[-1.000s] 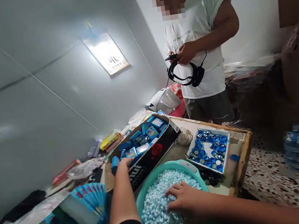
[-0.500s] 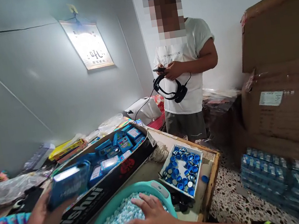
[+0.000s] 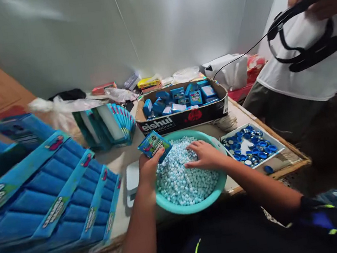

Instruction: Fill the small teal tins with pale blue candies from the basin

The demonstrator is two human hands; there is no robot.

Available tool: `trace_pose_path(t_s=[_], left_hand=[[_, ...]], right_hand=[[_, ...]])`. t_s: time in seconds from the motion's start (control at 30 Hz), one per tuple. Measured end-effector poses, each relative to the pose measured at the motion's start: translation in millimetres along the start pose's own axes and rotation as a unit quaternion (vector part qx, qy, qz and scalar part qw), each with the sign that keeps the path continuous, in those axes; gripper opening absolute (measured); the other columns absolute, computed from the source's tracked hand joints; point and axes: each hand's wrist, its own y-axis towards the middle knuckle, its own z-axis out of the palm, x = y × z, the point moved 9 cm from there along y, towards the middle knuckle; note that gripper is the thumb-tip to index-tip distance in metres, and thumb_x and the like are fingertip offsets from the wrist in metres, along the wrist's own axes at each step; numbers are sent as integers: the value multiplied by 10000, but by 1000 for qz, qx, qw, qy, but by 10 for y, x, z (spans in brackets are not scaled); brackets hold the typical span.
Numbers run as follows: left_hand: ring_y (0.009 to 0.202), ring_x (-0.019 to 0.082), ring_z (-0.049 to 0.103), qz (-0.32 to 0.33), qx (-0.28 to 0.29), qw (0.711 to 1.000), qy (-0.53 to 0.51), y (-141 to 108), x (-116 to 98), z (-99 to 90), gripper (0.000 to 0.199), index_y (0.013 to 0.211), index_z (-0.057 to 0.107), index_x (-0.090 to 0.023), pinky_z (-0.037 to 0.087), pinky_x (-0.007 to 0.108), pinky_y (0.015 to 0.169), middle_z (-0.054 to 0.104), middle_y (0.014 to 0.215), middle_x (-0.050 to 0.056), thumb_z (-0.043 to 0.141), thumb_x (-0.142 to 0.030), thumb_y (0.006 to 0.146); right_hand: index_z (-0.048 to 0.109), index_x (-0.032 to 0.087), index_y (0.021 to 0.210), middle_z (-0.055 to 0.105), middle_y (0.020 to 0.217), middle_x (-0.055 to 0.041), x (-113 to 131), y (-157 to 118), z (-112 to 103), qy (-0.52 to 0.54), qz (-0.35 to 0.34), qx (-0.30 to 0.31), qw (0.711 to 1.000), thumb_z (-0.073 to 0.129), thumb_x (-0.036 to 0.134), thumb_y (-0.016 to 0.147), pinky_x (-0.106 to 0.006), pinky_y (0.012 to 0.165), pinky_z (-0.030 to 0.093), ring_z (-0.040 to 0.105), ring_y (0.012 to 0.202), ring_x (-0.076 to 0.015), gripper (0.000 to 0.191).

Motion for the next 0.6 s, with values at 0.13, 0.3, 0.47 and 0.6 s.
trace_pose_path(t_s=[0.13, 0.3, 0.47, 0.6], left_hand=[[1009, 320, 743, 59, -16, 998, -12, 17, 52, 20, 553, 1006, 722, -177, 584, 434, 964, 798, 1023, 94, 906, -375, 524], [914, 258, 735, 90, -2, 995, -49, 33, 53, 79, 470, 1008, 701, -180, 597, 392, 894, 781, 975, 54, 867, -321, 592], [901, 260, 727, 79, 13, 996, -40, 71, 95, 84, 382, 954, 721, -167, 591, 400, 903, 774, 922, 41, 848, -287, 615], [869, 241, 729, 126, -33, 990, -44, 15, -90, 63, 568, 1025, 645, -194, 603, 421, 927, 745, 909, 23, 919, -347, 551]], right_hand=[[660, 154, 1328, 678, 1250, -154, 66, -78, -17, 5, -13, 17, 1000, 815, 641, 815, -439, 1037, 481, 631, 1173, -314, 724], [638, 157, 1354, 680, 1275, -144, 94, -118, -25, 15, -4, 53, 998, 864, 628, 757, -411, 1005, 501, 657, 1166, -310, 793], [552, 160, 1458, 645, 1366, -169, 89, -143, 45, 0, 1, 105, 994, 937, 617, 633, -420, 1008, 510, 641, 1217, -348, 1018], [574, 147, 1410, 670, 1327, -146, 67, -98, 11, 3, 14, 89, 996, 929, 578, 670, -363, 975, 503, 651, 1191, -319, 927]])
